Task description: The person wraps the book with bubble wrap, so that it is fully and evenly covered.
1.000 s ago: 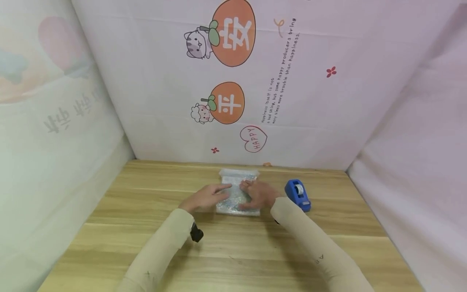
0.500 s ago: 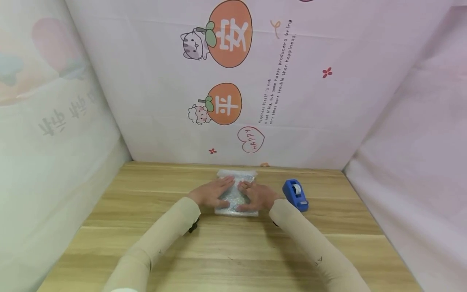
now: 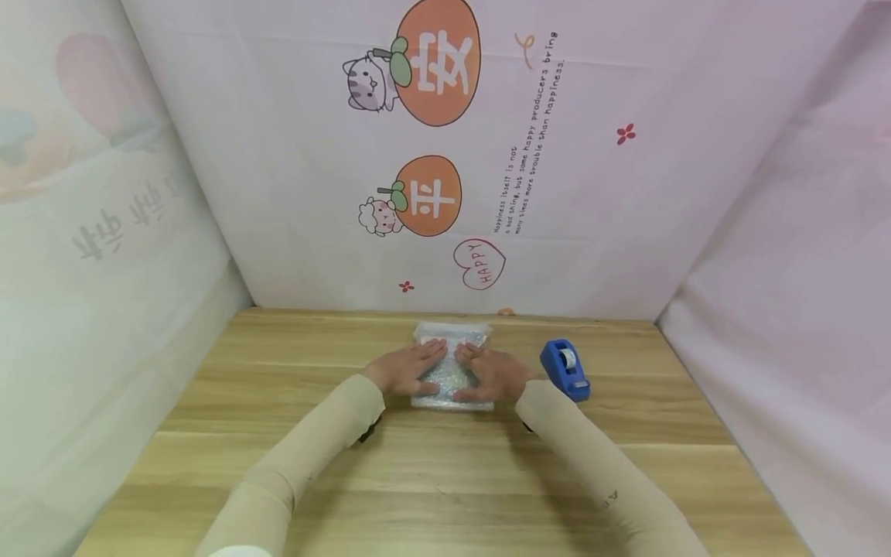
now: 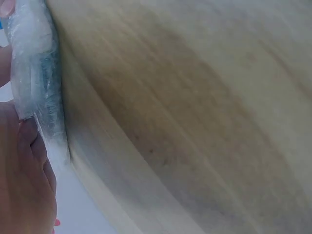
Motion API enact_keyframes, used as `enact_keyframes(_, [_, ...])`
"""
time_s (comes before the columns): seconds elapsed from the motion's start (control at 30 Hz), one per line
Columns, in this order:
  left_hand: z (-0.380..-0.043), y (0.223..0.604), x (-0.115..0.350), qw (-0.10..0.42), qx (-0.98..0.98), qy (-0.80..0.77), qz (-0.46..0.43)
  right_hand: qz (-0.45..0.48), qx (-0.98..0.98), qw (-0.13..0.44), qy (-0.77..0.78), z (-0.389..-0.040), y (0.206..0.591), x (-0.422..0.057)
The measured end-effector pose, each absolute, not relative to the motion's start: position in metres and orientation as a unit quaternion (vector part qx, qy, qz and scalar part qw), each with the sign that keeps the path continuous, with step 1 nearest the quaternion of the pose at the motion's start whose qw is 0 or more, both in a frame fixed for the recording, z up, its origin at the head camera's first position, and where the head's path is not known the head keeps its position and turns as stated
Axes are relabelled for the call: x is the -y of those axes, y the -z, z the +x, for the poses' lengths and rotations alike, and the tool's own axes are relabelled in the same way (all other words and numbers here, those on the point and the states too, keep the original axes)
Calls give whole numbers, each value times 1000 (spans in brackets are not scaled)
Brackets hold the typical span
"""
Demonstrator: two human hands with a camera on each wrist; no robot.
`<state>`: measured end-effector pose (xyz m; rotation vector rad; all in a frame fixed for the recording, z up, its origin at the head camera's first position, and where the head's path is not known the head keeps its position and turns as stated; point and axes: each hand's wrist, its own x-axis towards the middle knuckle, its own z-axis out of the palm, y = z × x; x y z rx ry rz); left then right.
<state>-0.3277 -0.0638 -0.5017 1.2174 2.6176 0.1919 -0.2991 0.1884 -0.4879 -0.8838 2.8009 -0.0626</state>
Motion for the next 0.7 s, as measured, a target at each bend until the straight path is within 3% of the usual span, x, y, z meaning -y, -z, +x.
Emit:
enact_keyframes(0.43, [-311, 505, 52, 101, -912, -54, 394, -309, -946, 101, 6, -301, 488, -194])
enact_keyframes(0.7, [-294, 504, 39, 114, -932, -58, 338, -323, -941, 100, 10, -302, 484, -197])
